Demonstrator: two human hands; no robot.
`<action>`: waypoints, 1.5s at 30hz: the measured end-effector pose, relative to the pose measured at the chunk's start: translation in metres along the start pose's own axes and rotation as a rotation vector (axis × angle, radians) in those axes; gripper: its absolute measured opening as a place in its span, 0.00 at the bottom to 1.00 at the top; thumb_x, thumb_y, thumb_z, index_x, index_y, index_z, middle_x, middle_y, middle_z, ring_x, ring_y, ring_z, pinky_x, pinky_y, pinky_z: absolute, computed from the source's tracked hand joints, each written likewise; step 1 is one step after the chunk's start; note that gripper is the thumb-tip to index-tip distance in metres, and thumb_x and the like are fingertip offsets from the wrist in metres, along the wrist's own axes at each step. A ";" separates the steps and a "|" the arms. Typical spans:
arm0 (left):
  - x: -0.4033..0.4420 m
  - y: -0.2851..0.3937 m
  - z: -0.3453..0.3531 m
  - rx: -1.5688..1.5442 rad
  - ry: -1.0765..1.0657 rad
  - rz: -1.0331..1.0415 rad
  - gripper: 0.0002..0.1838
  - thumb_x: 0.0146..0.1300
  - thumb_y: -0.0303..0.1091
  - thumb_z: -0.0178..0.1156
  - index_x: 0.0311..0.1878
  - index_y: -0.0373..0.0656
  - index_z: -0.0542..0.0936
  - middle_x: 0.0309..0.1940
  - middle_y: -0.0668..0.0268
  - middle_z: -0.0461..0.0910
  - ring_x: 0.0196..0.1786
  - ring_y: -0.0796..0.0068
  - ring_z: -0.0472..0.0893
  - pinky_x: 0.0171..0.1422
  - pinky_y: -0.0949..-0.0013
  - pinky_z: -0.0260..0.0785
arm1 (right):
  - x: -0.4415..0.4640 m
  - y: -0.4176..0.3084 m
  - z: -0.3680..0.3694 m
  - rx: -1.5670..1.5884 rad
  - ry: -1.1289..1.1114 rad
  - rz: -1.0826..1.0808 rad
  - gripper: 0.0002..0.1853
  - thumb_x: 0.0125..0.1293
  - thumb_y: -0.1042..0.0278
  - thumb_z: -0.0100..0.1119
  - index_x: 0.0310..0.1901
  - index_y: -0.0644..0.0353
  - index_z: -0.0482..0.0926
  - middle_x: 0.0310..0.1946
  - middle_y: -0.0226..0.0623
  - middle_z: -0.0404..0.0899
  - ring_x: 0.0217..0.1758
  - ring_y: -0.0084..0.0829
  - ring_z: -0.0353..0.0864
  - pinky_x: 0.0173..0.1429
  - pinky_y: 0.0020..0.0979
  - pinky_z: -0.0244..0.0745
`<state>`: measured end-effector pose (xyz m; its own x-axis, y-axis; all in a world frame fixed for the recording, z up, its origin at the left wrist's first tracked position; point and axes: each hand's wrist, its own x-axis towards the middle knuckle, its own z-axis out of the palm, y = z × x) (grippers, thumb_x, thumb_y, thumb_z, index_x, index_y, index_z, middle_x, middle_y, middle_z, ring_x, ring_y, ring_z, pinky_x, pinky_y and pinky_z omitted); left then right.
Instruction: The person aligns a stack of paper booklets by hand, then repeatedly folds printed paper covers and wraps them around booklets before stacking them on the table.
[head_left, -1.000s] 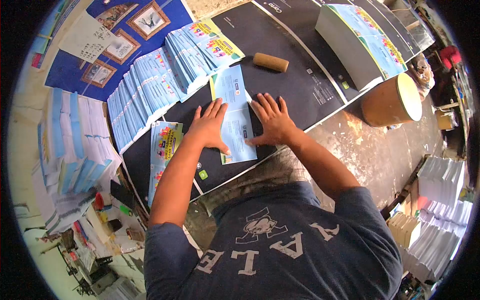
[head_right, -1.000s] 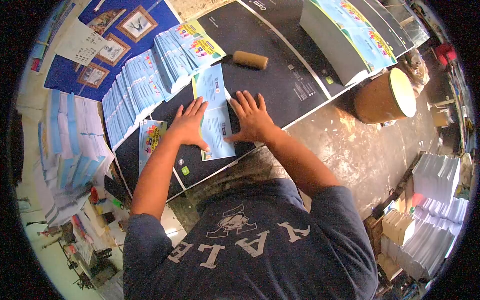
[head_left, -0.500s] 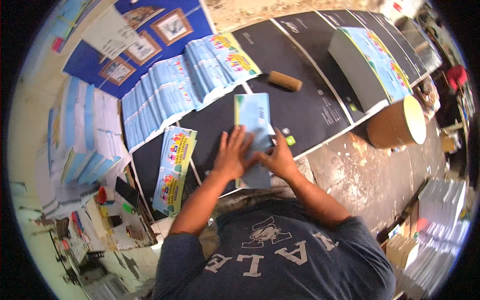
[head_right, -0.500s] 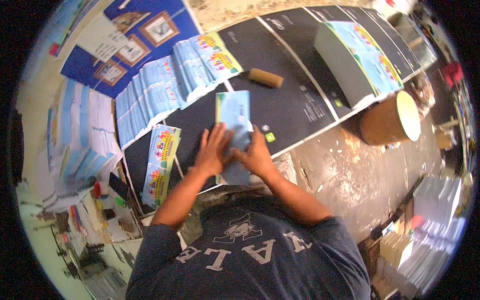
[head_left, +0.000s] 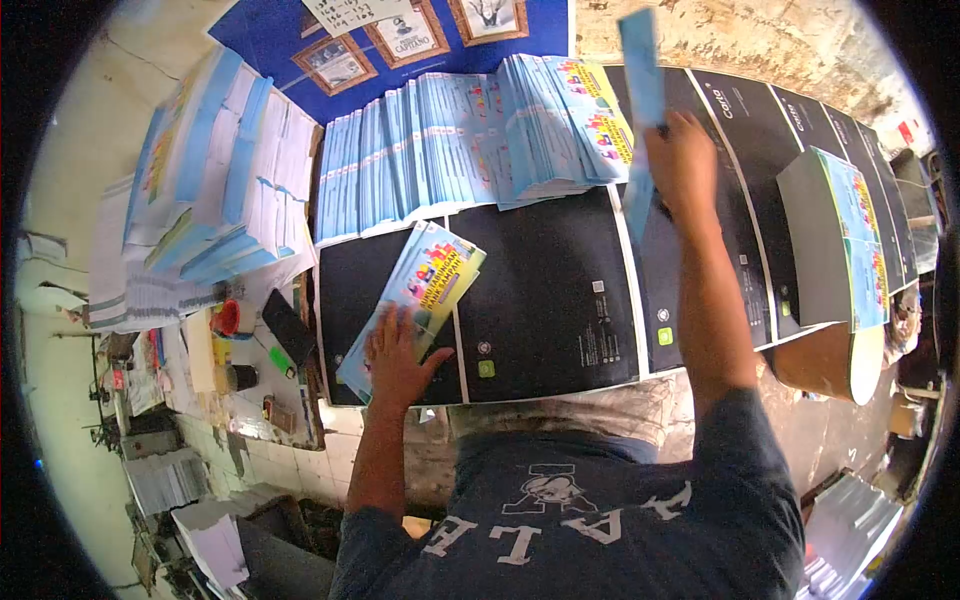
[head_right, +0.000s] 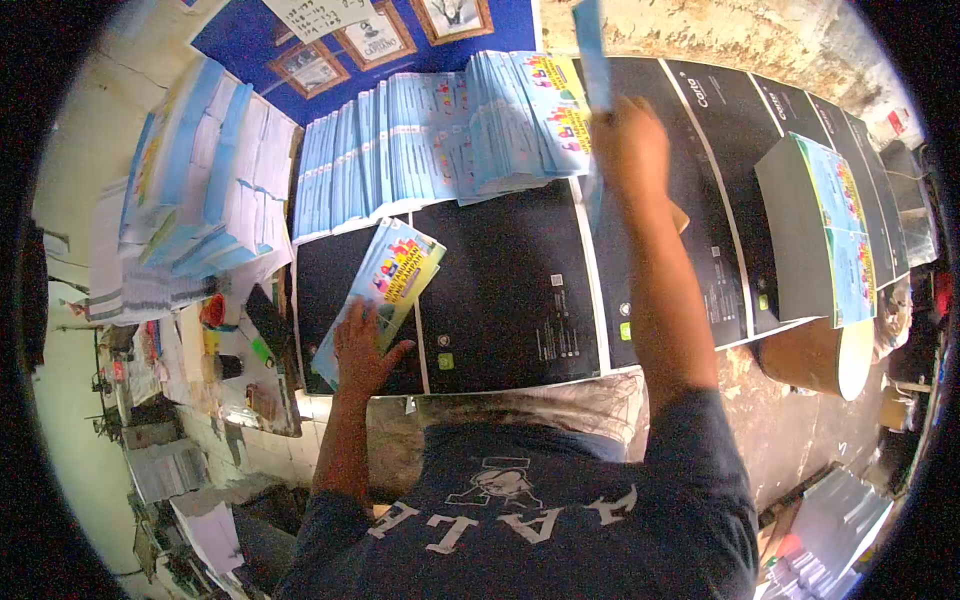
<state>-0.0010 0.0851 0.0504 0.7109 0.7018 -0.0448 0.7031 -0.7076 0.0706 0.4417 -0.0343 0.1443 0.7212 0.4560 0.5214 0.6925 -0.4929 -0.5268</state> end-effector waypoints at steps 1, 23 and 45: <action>0.000 -0.002 -0.001 0.010 0.008 -0.002 0.43 0.60 0.51 0.69 0.73 0.40 0.65 0.73 0.46 0.63 0.76 0.42 0.61 0.77 0.43 0.53 | 0.024 0.018 0.041 -0.059 0.012 -0.120 0.12 0.63 0.62 0.57 0.35 0.64 0.83 0.33 0.56 0.81 0.38 0.57 0.82 0.44 0.51 0.77; 0.024 0.112 -0.080 -1.637 0.297 -0.026 0.16 0.79 0.30 0.47 0.61 0.33 0.76 0.49 0.62 0.82 0.49 0.79 0.79 0.55 0.73 0.71 | -0.151 -0.094 -0.054 1.143 -0.821 0.279 0.28 0.64 0.68 0.72 0.62 0.67 0.71 0.48 0.41 0.82 0.50 0.25 0.79 0.54 0.29 0.77; 0.004 0.156 -0.096 -1.295 0.190 0.101 0.15 0.72 0.35 0.61 0.55 0.35 0.80 0.32 0.63 0.86 0.33 0.87 0.77 0.36 0.76 0.70 | -0.186 -0.089 -0.070 1.026 -0.423 0.386 0.14 0.66 0.76 0.66 0.52 0.68 0.78 0.41 0.34 0.85 0.43 0.21 0.80 0.50 0.27 0.76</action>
<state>0.1098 -0.0147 0.1568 0.6704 0.7267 0.1499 0.0447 -0.2412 0.9694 0.2447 -0.1272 0.1410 0.7004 0.7122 0.0460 -0.0233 0.0873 -0.9959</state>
